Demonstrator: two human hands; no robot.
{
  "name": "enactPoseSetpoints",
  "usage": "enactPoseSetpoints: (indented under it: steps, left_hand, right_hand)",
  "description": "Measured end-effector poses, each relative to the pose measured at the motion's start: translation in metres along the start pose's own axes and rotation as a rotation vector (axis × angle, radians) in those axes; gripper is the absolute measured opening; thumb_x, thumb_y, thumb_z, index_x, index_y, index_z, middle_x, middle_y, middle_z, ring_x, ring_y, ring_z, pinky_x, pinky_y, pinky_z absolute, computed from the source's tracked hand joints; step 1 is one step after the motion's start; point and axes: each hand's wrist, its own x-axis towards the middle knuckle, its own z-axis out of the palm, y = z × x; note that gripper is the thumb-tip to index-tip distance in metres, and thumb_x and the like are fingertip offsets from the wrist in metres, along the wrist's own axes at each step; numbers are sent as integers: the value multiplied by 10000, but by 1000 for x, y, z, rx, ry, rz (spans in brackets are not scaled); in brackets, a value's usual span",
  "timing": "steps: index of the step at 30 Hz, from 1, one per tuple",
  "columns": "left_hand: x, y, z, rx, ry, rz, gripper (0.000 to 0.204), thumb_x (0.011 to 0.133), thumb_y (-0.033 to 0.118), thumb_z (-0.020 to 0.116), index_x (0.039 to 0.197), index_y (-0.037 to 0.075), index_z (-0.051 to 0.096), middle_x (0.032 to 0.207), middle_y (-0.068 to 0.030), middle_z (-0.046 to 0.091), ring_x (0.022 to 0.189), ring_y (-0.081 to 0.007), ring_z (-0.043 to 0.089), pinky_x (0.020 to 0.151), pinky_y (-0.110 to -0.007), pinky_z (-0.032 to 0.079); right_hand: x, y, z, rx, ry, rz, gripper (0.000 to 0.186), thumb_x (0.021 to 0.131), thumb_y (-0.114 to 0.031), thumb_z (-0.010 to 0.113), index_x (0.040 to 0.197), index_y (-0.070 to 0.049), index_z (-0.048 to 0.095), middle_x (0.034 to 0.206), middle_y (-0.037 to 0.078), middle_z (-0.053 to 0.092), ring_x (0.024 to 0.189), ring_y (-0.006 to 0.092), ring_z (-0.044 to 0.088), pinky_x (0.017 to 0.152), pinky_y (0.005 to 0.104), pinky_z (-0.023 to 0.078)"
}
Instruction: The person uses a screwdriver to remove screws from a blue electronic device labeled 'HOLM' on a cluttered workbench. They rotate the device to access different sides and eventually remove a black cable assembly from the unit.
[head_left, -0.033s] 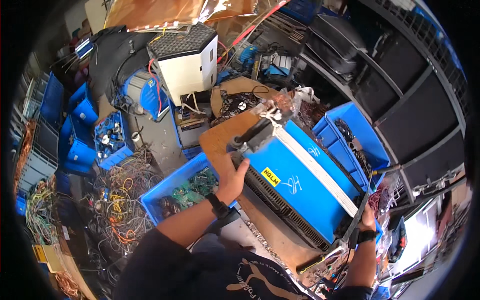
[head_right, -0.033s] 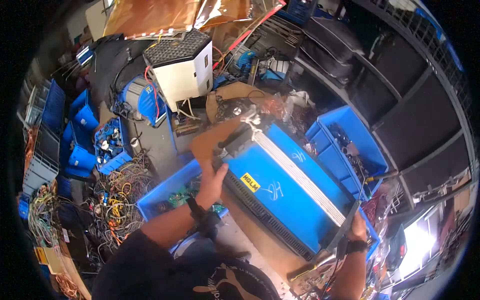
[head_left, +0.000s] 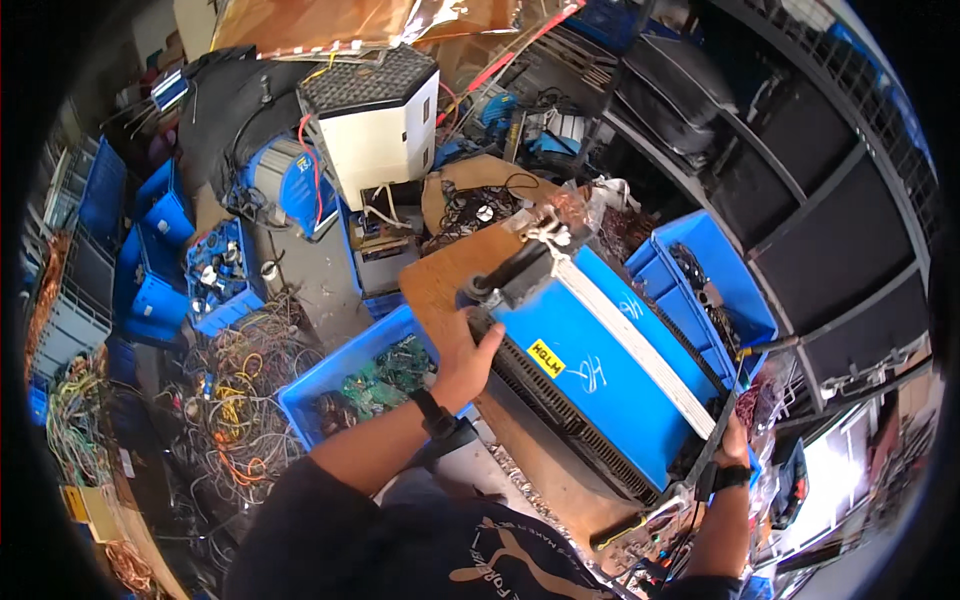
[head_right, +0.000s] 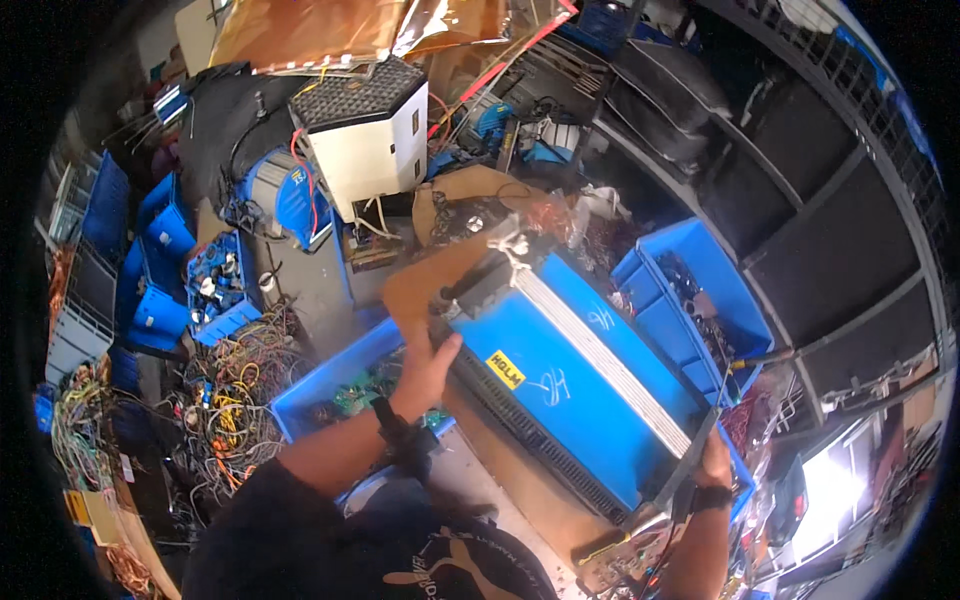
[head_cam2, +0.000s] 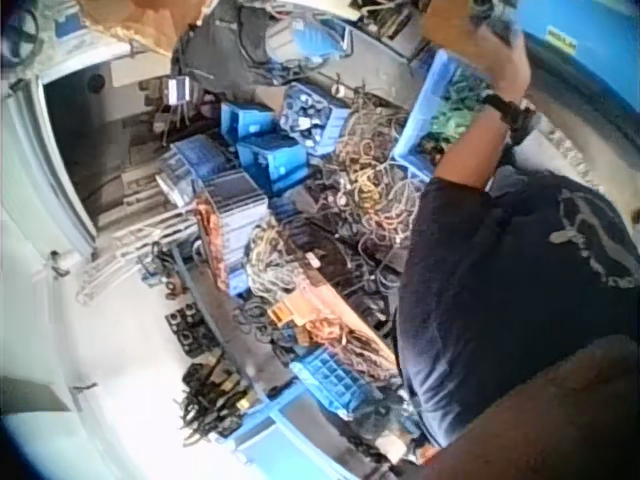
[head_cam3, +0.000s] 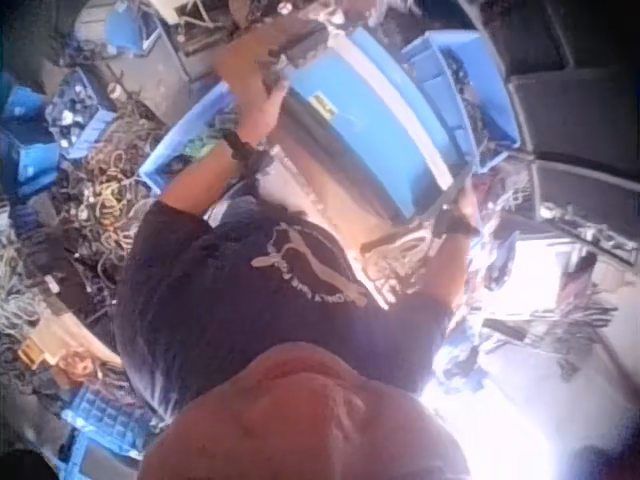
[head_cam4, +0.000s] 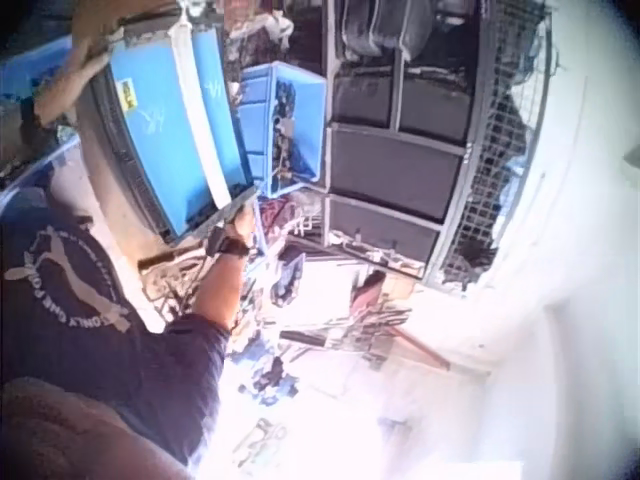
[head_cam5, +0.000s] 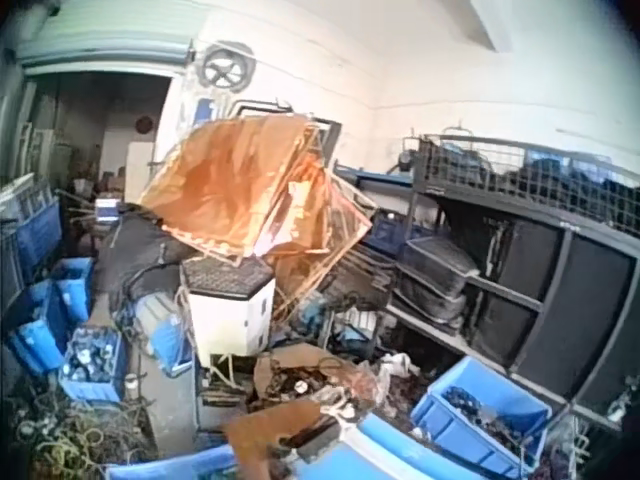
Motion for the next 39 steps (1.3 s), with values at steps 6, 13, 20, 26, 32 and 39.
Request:
enactPoseSetpoints:
  steps: [6, 13, 20, 26, 32, 39]
  left_hand:
    - [19, -28, -38, -327, -314, -146, 522, 925, 358, 588, 1223, -64, 515, 1210, -223, 566, 1140, -337, 540, 988, -402, 395]
    - [64, -23, -84, -401, -538, -302, 358, 938, 241, 601, 1186, -16, 574, 1146, -113, 624, 1082, -200, 582, 951, -328, 438]
    - [110, -89, -90, -174, -523, -146, 378, 837, 198, 704, 1151, 13, 606, 1084, -142, 667, 1009, -251, 632, 861, -342, 500]
    - [122, -122, -86, 73, -561, 64, 581, 725, 157, 764, 1243, 12, 545, 1211, -199, 590, 1151, -339, 549, 989, -402, 432]
    - [110, -156, -31, -13, -600, 141, 647, 707, 186, 803, 1257, 5, 513, 1199, -197, 592, 1121, -321, 573, 975, -401, 440]
    - [112, -164, -6, -67, -493, 105, 583, 699, 225, 825, 1185, 27, 571, 1103, -180, 638, 1035, -323, 616, 889, -400, 480]
  right_hand:
    - [-45, -53, -9, -121, 341, -3, 292, 939, -429, 572, 841, -154, 572, 609, -18, 507, 453, 143, 490, 414, 283, 406]
    - [-134, -54, 1, -293, 628, -117, 254, 897, -313, 639, 752, -152, 505, 576, -9, 493, 435, 112, 471, 383, 261, 383]
    - [-197, -21, 56, -233, 578, -63, 192, 910, -227, 605, 796, -112, 502, 573, 4, 487, 417, 137, 477, 389, 282, 421]
    - [-230, -26, 81, -211, 499, -24, 149, 920, -207, 597, 873, -83, 530, 590, 1, 495, 433, 120, 477, 385, 267, 410]
    - [-229, -43, 117, -300, 560, -40, 152, 920, -197, 595, 895, -64, 526, 586, 14, 498, 434, 126, 480, 386, 271, 415]
    - [-236, -43, 116, -353, 490, -26, 163, 934, -214, 573, 920, -61, 521, 600, 39, 536, 441, 139, 510, 400, 274, 441]
